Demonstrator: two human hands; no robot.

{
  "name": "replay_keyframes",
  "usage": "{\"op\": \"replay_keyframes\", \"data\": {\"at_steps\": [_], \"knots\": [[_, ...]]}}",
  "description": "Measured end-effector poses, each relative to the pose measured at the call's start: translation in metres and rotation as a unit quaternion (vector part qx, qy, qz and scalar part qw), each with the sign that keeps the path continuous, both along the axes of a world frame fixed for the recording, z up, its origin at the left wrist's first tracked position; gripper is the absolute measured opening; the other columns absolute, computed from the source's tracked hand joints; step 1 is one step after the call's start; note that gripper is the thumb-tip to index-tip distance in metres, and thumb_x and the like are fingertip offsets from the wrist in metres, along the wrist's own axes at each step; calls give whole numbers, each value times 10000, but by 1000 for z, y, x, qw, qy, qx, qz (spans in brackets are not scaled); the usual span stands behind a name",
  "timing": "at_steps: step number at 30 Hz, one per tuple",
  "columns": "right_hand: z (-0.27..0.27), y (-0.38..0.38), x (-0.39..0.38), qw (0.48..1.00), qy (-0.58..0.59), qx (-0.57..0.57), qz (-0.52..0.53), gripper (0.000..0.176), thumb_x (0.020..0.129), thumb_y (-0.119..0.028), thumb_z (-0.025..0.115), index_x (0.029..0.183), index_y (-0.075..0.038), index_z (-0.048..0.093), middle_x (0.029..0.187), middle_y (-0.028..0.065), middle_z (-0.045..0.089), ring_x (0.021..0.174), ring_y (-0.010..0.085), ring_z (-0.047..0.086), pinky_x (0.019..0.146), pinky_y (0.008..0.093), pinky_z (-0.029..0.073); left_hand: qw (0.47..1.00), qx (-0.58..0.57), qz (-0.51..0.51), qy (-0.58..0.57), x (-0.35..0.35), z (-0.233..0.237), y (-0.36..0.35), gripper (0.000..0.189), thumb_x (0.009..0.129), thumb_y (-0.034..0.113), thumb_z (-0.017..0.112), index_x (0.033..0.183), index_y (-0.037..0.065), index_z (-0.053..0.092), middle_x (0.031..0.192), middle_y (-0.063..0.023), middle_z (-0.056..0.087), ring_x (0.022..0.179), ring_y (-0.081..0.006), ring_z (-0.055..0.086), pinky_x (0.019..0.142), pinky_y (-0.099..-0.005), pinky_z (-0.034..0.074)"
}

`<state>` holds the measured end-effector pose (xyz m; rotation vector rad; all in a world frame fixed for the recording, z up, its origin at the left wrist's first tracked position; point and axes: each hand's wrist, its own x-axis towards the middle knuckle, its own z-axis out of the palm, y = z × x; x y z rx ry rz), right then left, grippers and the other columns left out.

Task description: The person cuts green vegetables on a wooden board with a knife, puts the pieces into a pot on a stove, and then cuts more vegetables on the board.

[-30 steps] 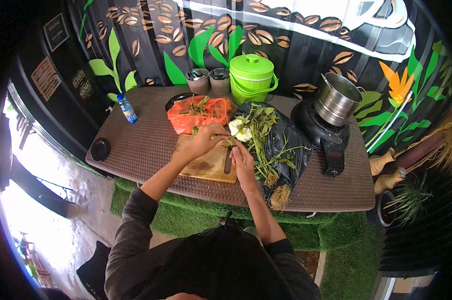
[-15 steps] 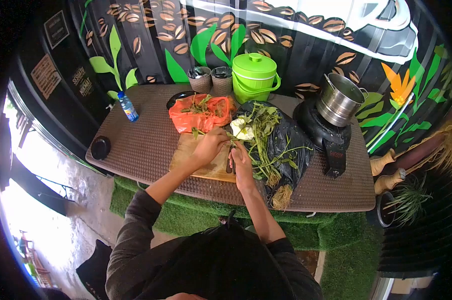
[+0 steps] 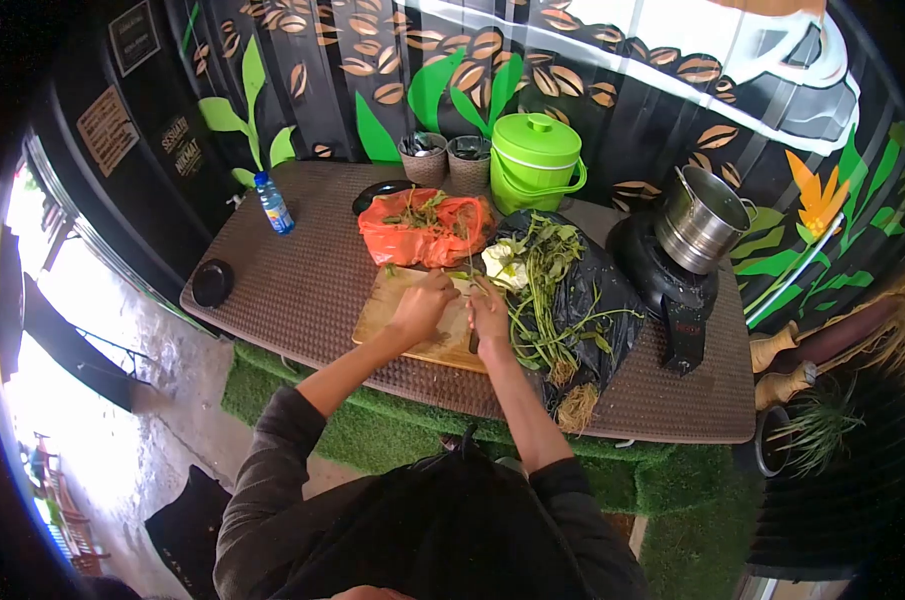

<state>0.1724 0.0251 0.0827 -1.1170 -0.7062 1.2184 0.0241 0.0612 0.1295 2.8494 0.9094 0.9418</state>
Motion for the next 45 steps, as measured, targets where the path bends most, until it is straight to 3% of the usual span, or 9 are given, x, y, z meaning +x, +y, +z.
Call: {"op": "replay_keyframes", "data": {"at_steps": [3, 9, 12, 14, 20, 22, 28, 35, 45], "knots": [[26, 26, 4, 997, -55, 31, 54, 343, 964, -214, 508, 1269, -58, 527, 649, -24, 495, 495, 53, 422, 436, 214, 330, 999, -31, 16, -2, -10, 0, -1, 221, 689, 39, 631, 902, 12, 685, 858, -111, 590, 851, -301, 592, 751, -357, 498], [88, 148, -12, 976, -103, 116, 150, 213, 950, -264, 515, 969, -68, 597, 610, -9, 485, 487, 77, 449, 427, 263, 351, 914, -249, 59, -314, -29, -24, 31, 186, 745, 140, 729, 855, -4, 683, 784, -107, 668, 704, -201, 640, 646, -326, 509], [95, 176, -16, 976, -65, -24, 206, 235, 936, -285, 528, 871, -61, 557, 614, 6, 505, 458, 95, 456, 402, 277, 359, 862, -348, 99, -355, -45, -14, 34, 184, 845, 150, 675, 892, -28, 678, 806, -39, 679, 734, -126, 633, 680, -265, 500], [89, 179, -8, 973, -117, -81, 181, 227, 927, -255, 538, 918, -32, 576, 630, 16, 511, 476, 119, 466, 413, 281, 384, 738, -485, 84, -463, -56, -9, 33, 205, 873, 170, 658, 962, -15, 659, 807, -20, 663, 747, -111, 627, 694, -241, 501], [75, 121, 10, 974, -148, -18, 171, 233, 921, -245, 542, 885, -15, 544, 641, 35, 535, 474, 106, 474, 427, 270, 386, 601, -521, 50, -603, -77, -18, 39, 232, 907, 124, 596, 1042, -63, 569, 964, -103, 622, 877, -172, 634, 813, -301, 550], [78, 98, 14, 982, -124, -1, 142, 234, 925, -254, 536, 910, -21, 535, 645, 32, 533, 480, 105, 476, 439, 264, 386, 508, -536, 28, -673, -79, -19, 40, 213, 927, 131, 567, 1032, -54, 567, 983, -117, 621, 918, -211, 635, 857, -325, 537], [76, 10, 13, 984, -118, 113, 74, 265, 972, -298, 471, 992, -36, 505, 692, 26, 519, 560, 95, 454, 538, 250, 386, 432, -526, 6, -733, -73, -31, 44, 227, 949, 82, 500, 1113, -72, 531, 1109, -144, 576, 1033, -238, 591, 954, -344, 500], [24, -40, -16, 967, -173, 160, 95, 294, 975, -242, 492, 1180, -35, 539, 699, 10, 509, 650, 102, 485, 632, 269, 405, 399, -532, -19, -746, -50, -57, 35, 207, 947, 70, 496, 1109, -54, 531, 1076, -126, 578, 990, -219, 597, 939, -331, 507], [25, -55, 2, 965, -164, 128, 162, 359, 974, -225, 499, 1293, -60, 498, 680, 4, 509, 638, 87, 457, 600, 273, 374, 505, -593, -29, -627, -37, -20, 3, 163, 952, 108, 516, 1065, -7, 540, 968, -47, 587, 879, -132, 604, 815, -264, 536]]}}
